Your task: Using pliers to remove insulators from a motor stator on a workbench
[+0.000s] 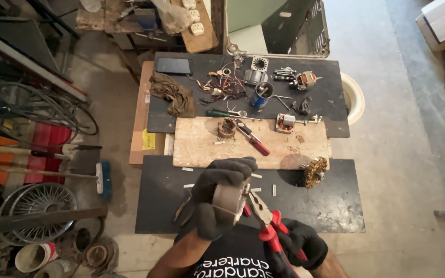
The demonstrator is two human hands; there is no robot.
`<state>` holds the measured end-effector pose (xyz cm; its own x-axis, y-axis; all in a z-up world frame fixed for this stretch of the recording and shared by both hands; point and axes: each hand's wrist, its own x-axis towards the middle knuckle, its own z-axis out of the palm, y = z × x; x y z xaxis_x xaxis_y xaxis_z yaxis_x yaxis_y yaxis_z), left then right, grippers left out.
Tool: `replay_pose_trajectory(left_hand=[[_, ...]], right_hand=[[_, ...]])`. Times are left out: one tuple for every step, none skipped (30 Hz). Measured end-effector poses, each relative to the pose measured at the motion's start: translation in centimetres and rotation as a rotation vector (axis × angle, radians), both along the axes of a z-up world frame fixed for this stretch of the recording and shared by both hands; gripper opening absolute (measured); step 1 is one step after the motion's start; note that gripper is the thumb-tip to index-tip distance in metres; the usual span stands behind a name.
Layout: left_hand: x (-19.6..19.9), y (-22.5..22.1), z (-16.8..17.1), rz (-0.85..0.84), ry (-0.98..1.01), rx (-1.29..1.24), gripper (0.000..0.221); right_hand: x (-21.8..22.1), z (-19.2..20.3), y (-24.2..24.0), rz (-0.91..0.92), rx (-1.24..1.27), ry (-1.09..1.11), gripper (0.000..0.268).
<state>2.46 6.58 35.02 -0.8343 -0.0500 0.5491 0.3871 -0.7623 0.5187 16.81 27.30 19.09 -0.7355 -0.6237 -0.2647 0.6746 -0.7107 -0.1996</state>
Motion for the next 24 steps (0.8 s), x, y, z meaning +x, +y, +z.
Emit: replay_pose_trajectory(left_hand=[[-0.1, -0.1, -0.3, 0.031, 0.03, -0.053, 0.052], [-0.2, -0.2, -0.5, 0.062, 0.06, -0.107, 0.053], [-0.2, -0.5, -0.3, 0.063, 0.056, -0.108, 0.053], [-0.1, -0.9, 0.0, 0.038, 0.059, -0.145, 0.056], [-0.4, -1.1, 0.3, 0.015, 0.068, -0.179, 0.058], [-0.3, -1.0, 0.5, 0.017, 0.071, -0.178, 0.058], [-0.1, -1.0, 0.7, -0.016, 0.007, -0.159, 0.057], [0.1, -0.9, 0.9, -0.049, -0.057, -0.14, 0.056], [0.2, -1.2, 0.7, -0.049, -0.059, -0.14, 0.056], [0.3, -1.4, 0.5, -0.089, -0.092, -0.153, 0.055], [0.3, -1.6, 0.4, -0.132, -0.12, -0.166, 0.054], [0.1, -1.7, 0.9, -0.134, -0.117, -0.166, 0.054], [0.0, -1.8, 1.3, -0.142, -0.119, -0.208, 0.055], [-0.1, -1.9, 1.7, -0.151, -0.12, -0.249, 0.057], [-0.2, -2.0, 1.5, -0.15, -0.124, -0.249, 0.057], [-0.3, -2.2, 1.3, -0.173, -0.095, -0.254, 0.051], [-0.7, -2.2, 1.0, -0.198, -0.06, -0.257, 0.046], [-0.9, -2.3, 0.9, -0.199, -0.058, -0.256, 0.046], [-1.1, -2.5, 0.8, -0.227, -0.062, -0.311, 0.05], [-1.3, -2.6, 0.6, -0.254, -0.066, -0.367, 0.055], [-1.7, -2.8, -0.3, -0.249, -0.073, -0.364, 0.055], [-2.0, -3.0, -1.2, -0.397, -0.168, -0.403, 0.044], [-2.8, -3.1, -2.1, -0.554, -0.253, -0.442, 0.035], [-3.2, -3.3, -2.1, -0.559, -0.248, -0.441, 0.035]], right_hand=[[0.6, -1.3, 0.8, -0.043, 0.109, -0.076, 0.021], [1.3, -2.7, 1.6, -0.085, 0.217, -0.151, 0.019], [1.6, -2.9, 1.6, -0.084, 0.216, -0.156, 0.019], [1.8, -3.2, 1.7, -0.089, 0.309, -0.104, 0.023], [1.7, -3.5, 1.9, -0.094, 0.403, -0.044, 0.027], [1.7, -2.5, 1.7, -0.093, 0.404, -0.041, 0.027], [1.7, -1.5, 1.5, -0.095, 0.492, 0.058, 0.021], [1.7, -0.5, 1.3, -0.098, 0.578, 0.158, 0.022], [0.1, 3.4, -0.1, -0.096, 0.578, 0.157, 0.022], [-1.5, 7.3, -1.4, -0.025, 0.542, 0.325, 0.023], [-3.2, 11.3, -2.8, 0.043, 0.505, 0.496, 0.034], [-3.0, 10.5, -2.3, 0.041, 0.506, 0.498, 0.034], [-2.8, 9.8, -1.8, 0.052, 0.538, 0.513, 0.036], [-2.6, 9.0, -1.3, 0.063, 0.569, 0.528, 0.045], [-2.8, 10.3, -2.0, 0.066, 0.568, 0.525, 0.045], [-3.1, 11.7, -2.7, 0.049, 0.501, 0.499, 0.035], [-3.7, 13.0, -3.3, 0.028, 0.438, 0.478, 0.028], [-3.3, 12.5, -2.9, 0.027, 0.439, 0.479, 0.028], [-3.1, 11.9, -2.4, 0.072, 0.574, 0.456, 0.032], [-2.9, 11.4, -2.0, 0.117, 0.709, 0.431, 0.037], [-3.1, 11.7, -2.0, 0.125, 0.708, 0.428, 0.037], [-3.3, 12.0, -1.9, 0.175, 0.862, 0.442, 0.027], [-3.7, 12.2, -2.0, 0.211, 1.021, 0.458, 0.018], [-3.7, 12.0, -1.8, 0.205, 1.025, 0.457, 0.018]])
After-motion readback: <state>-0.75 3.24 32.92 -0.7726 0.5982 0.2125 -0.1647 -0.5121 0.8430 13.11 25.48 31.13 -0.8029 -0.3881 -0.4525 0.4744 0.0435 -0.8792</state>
